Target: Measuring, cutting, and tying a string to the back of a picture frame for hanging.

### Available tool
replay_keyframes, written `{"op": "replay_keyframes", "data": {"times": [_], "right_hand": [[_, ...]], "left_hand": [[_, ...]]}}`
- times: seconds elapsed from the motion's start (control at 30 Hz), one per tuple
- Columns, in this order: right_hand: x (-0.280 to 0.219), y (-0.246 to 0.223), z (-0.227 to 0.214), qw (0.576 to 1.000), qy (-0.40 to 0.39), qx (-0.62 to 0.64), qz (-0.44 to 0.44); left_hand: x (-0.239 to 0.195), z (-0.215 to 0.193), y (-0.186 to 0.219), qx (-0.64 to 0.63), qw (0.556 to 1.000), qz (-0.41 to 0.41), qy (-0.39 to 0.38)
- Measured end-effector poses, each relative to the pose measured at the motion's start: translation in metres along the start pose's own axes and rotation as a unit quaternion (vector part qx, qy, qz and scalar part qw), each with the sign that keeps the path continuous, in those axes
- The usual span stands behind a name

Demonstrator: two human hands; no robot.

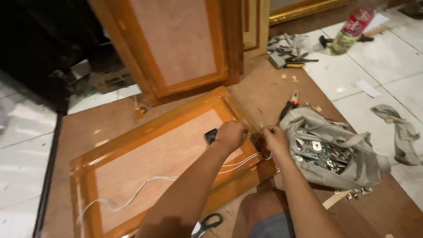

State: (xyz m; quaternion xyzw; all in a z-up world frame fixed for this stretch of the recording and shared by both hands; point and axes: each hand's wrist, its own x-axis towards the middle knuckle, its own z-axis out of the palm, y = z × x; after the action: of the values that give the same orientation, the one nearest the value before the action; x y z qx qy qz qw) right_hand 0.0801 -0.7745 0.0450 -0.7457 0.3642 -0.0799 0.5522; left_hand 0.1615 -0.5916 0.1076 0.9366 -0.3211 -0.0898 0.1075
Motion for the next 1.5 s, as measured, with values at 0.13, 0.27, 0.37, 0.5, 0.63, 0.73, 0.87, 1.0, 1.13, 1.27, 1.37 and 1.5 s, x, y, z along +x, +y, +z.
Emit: {"op": "replay_keyframes", "data": {"times": [0.13,0.27,0.37,0.5,0.63,0.73,0.87,1.0,1.13,1.27,1.37,1.5], "right_hand": [[-0.018,-0.009,-0.004,0.982,-0.071,0.151,0.089],[-0.039,-0.036,-0.006,0.957,-0.139,0.2,0.155],[-0.04,-0.034,-0.008,0.931,-0.163,0.262,0.197],[-0.033,-0.027,-0.003,0.882,-0.164,0.366,0.248],[-0.021,-0.013,0.009,0.839,-0.15,0.444,0.277],[-0.019,-0.013,0.008,0.823,-0.158,0.469,0.28],[-0.013,0.003,0.003,0.84,-0.162,0.441,0.27],[-0.024,0.003,-0.01,0.873,-0.193,0.368,0.257],[-0.021,0.0,-0.007,0.848,-0.208,0.409,0.265],[-0.016,0.006,-0.002,0.835,-0.219,0.43,0.263],[-0.018,0.003,-0.003,0.845,-0.214,0.419,0.256],[-0.018,0.006,0.001,0.854,-0.208,0.408,0.249]], "left_hand": [[0.048,0.03,-0.002,0.038,0.998,-0.026,-0.045],[0.057,0.03,-0.005,0.048,0.994,-0.018,-0.093],[0.045,0.021,0.003,0.048,0.993,-0.019,-0.107],[0.035,0.008,0.007,0.038,0.995,-0.005,-0.097],[0.037,0.0,0.011,0.06,0.992,-0.024,-0.106],[0.042,-0.01,0.011,0.078,0.989,-0.018,-0.127],[0.04,-0.037,0.024,0.082,0.983,-0.035,-0.16],[0.058,-0.023,0.004,0.039,0.984,-0.041,-0.172],[0.052,-0.035,0.004,0.063,0.983,-0.012,-0.174],[0.047,-0.021,-0.007,0.029,0.987,0.013,-0.159],[0.04,-0.015,-0.01,0.034,0.989,0.05,-0.132],[0.028,-0.014,-0.011,0.011,0.991,0.078,-0.107]]}}
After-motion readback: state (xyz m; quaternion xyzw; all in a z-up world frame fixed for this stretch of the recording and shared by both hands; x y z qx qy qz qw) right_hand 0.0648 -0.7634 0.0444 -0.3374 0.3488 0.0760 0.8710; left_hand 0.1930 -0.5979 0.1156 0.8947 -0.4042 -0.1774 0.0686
